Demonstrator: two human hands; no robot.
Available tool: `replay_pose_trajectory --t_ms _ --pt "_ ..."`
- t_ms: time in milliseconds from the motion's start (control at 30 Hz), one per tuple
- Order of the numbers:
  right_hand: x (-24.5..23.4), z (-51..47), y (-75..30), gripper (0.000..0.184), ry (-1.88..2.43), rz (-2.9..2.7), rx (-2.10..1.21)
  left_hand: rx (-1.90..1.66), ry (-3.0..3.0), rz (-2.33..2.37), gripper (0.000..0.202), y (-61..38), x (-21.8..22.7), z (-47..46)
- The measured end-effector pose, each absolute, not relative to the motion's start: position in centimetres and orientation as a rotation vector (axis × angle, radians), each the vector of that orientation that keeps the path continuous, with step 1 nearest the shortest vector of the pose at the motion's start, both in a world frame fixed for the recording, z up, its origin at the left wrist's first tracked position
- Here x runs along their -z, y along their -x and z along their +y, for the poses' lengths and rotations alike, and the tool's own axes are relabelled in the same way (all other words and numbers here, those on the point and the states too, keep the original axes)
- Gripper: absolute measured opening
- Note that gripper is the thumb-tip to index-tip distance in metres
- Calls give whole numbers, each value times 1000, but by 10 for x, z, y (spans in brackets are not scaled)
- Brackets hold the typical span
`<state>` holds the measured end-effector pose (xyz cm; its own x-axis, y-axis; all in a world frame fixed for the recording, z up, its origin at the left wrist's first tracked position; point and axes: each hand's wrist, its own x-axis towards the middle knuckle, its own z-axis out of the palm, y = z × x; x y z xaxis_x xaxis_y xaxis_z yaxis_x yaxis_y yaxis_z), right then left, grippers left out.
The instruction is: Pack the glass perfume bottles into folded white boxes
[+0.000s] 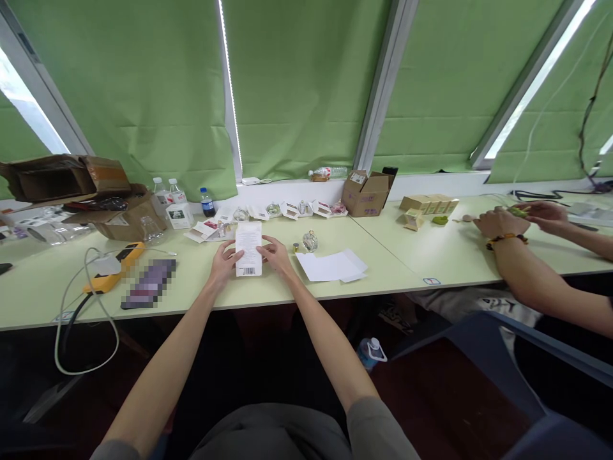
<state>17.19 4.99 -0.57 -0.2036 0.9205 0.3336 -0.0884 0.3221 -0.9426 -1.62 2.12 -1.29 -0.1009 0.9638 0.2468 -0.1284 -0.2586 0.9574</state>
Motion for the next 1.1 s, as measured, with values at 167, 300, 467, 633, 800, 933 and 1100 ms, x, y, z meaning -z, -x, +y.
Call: replay_pose_trajectory --t_ms 167,300,467,633,800,933,1100 --pt "1 45 -175 79 751 -1466 -1124 -1422 -1317 960 82 13 6 12" --pt "-3 41 -177 67 734 -1510 -1146 -1347 -1343 915 88 11 3 7" --pt "-6 37 -177 57 732 -1536 -1182 -1366 -1343 917 78 13 1 5" --pt "-6 35 -177 51 719 -1549 -1228 -1384 -1359 932 71 14 0 4" --pt "-3 37 -176 41 734 -1570 -1230 -1365 -1399 960 66 13 2 5" --pt "-2 40 -175 40 740 -1535 -1221 -1389 -1410 960 55 12 4 8" --pt "-2 40 -175 38 715 -1521 -1211 -1387 -1427 972 45 13 7 10"
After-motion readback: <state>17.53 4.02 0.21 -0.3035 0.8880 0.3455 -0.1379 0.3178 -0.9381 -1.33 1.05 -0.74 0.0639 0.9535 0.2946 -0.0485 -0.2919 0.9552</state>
